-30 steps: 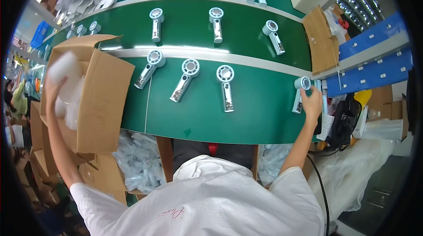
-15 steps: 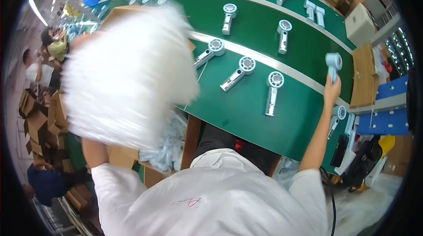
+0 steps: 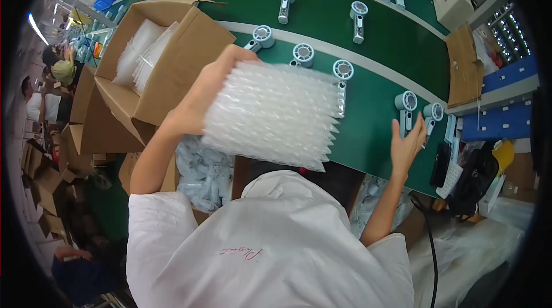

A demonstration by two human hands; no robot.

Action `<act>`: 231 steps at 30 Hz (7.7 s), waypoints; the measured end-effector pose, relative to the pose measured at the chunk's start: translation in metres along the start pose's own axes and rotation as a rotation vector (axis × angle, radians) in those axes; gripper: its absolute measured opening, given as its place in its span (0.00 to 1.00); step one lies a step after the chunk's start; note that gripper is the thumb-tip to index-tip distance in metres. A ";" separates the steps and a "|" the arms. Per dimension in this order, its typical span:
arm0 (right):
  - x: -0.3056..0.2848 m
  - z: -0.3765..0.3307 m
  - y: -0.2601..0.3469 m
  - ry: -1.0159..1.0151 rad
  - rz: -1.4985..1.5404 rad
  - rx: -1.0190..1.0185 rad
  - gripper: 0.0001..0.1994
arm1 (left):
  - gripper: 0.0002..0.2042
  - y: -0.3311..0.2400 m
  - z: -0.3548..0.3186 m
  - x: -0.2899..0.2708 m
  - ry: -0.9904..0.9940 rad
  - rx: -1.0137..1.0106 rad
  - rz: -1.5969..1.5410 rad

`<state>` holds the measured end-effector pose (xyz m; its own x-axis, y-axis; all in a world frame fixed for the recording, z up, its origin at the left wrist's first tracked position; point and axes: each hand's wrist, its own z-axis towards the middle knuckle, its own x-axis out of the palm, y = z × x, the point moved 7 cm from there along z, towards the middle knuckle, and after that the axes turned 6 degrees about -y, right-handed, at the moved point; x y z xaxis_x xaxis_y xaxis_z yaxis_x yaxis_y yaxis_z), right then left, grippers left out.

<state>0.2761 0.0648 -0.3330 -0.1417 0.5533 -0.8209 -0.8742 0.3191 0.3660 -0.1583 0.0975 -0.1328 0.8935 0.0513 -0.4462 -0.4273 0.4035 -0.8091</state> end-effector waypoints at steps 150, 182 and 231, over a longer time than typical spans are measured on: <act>0.006 0.030 0.092 0.596 0.843 -0.023 0.17 | 0.10 0.077 -0.072 0.180 0.233 -0.031 0.216; 0.001 -0.126 0.114 0.541 0.884 -0.223 0.24 | 0.06 0.144 -0.082 0.155 -0.044 -0.622 -0.673; -0.130 -0.043 0.065 0.201 1.505 0.530 0.29 | 0.05 -0.094 -0.001 0.226 -0.148 0.524 -0.240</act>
<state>0.2180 -0.0198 -0.2216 -0.7751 0.5039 0.3812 0.3542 -0.1531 0.9225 0.0841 0.0703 -0.1576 0.9824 0.0146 -0.1861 -0.1196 0.8148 -0.5672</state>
